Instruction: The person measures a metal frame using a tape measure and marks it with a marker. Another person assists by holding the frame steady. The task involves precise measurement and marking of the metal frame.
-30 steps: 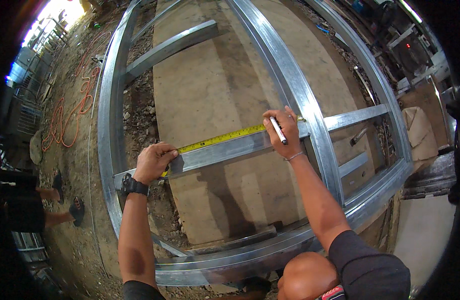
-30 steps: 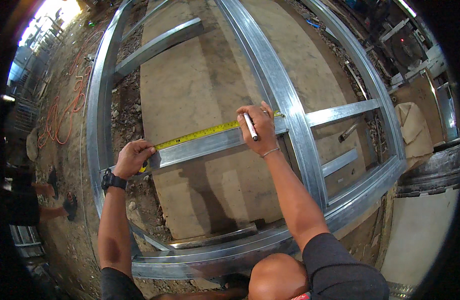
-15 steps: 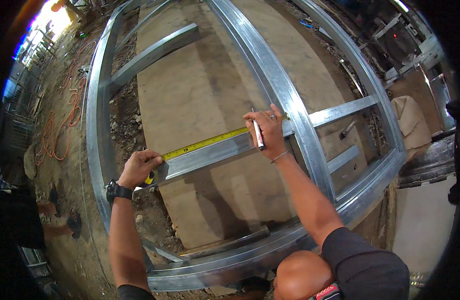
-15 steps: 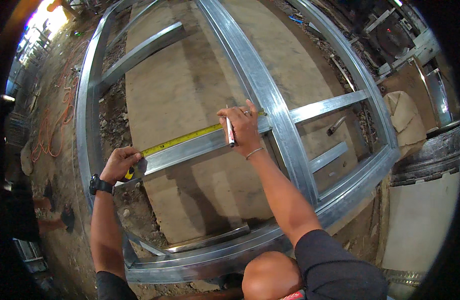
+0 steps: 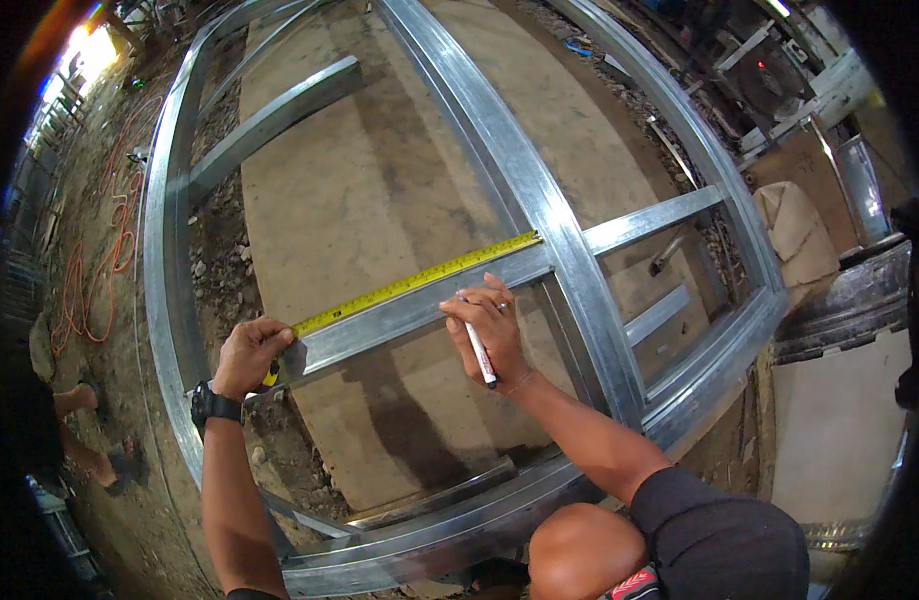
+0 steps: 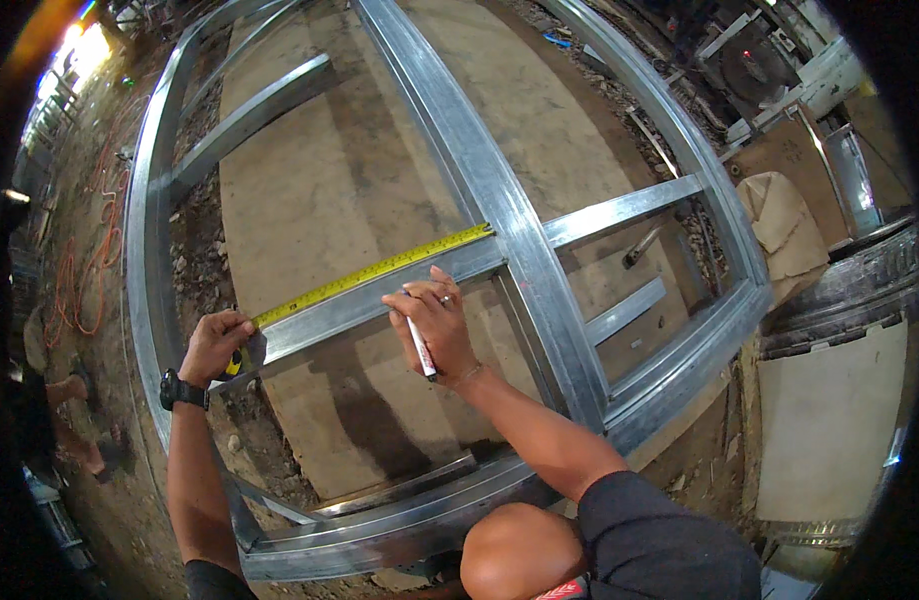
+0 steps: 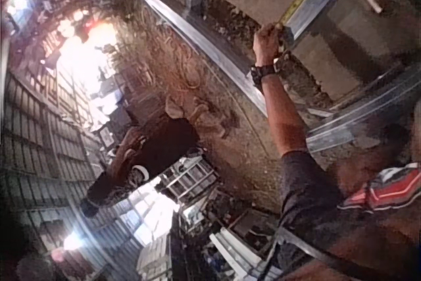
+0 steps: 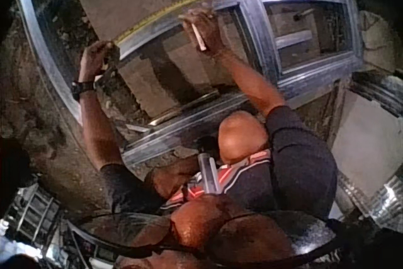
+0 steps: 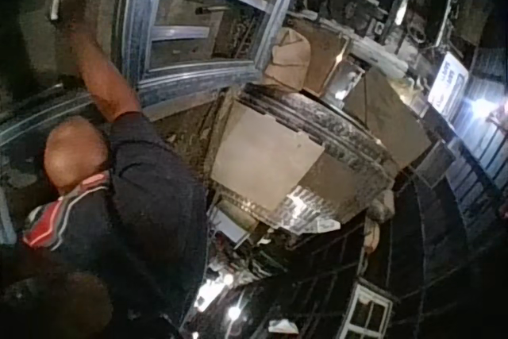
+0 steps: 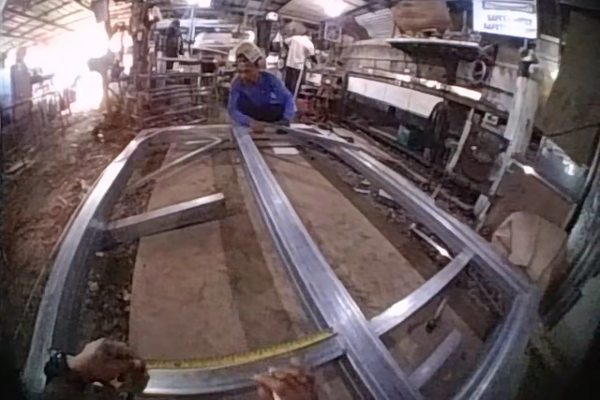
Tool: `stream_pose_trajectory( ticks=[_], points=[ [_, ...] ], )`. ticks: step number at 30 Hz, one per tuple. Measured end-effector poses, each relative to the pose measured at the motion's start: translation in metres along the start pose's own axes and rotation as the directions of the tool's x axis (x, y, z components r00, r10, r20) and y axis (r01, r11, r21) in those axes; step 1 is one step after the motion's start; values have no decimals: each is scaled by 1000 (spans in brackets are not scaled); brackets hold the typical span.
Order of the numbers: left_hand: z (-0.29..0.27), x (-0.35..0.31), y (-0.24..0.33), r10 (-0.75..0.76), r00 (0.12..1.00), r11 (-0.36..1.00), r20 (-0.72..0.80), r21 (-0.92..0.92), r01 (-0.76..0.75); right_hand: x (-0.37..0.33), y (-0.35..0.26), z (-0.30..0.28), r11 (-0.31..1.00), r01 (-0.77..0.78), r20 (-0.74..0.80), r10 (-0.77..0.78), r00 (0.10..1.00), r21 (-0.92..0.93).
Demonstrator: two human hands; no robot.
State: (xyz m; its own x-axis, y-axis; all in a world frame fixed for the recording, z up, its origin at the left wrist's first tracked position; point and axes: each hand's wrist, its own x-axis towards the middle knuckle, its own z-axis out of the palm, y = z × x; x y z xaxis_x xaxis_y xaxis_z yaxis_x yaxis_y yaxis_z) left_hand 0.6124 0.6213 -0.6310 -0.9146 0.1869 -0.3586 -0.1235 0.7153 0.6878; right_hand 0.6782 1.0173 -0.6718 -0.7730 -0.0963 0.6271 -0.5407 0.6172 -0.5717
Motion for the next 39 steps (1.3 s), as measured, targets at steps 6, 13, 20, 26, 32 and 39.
stream_pose_trajectory(
  ticks=[6,13,20,26,32,39],
  points=[
    [-1,-2,1,12,1000,1000,-15,-29,-12,-16,4,-12,993,-40,4,39,999,112],
    [-3,3,-2,16,1000,998,26,-66,-14,-22,12,-20,993,-51,42,47,998,108],
    [-4,2,0,66,997,992,49,-112,-60,-21,10,-19,991,-63,24,61,998,117],
    [-5,2,6,4,997,994,72,-105,3,-20,9,-20,991,-79,23,77,997,111],
    [-7,2,4,16,996,989,82,-145,-4,-21,9,-22,988,-105,46,100,994,116],
    [-4,2,6,2,999,998,54,-69,1,-22,12,-21,987,-109,44,104,994,117]
  ],
)
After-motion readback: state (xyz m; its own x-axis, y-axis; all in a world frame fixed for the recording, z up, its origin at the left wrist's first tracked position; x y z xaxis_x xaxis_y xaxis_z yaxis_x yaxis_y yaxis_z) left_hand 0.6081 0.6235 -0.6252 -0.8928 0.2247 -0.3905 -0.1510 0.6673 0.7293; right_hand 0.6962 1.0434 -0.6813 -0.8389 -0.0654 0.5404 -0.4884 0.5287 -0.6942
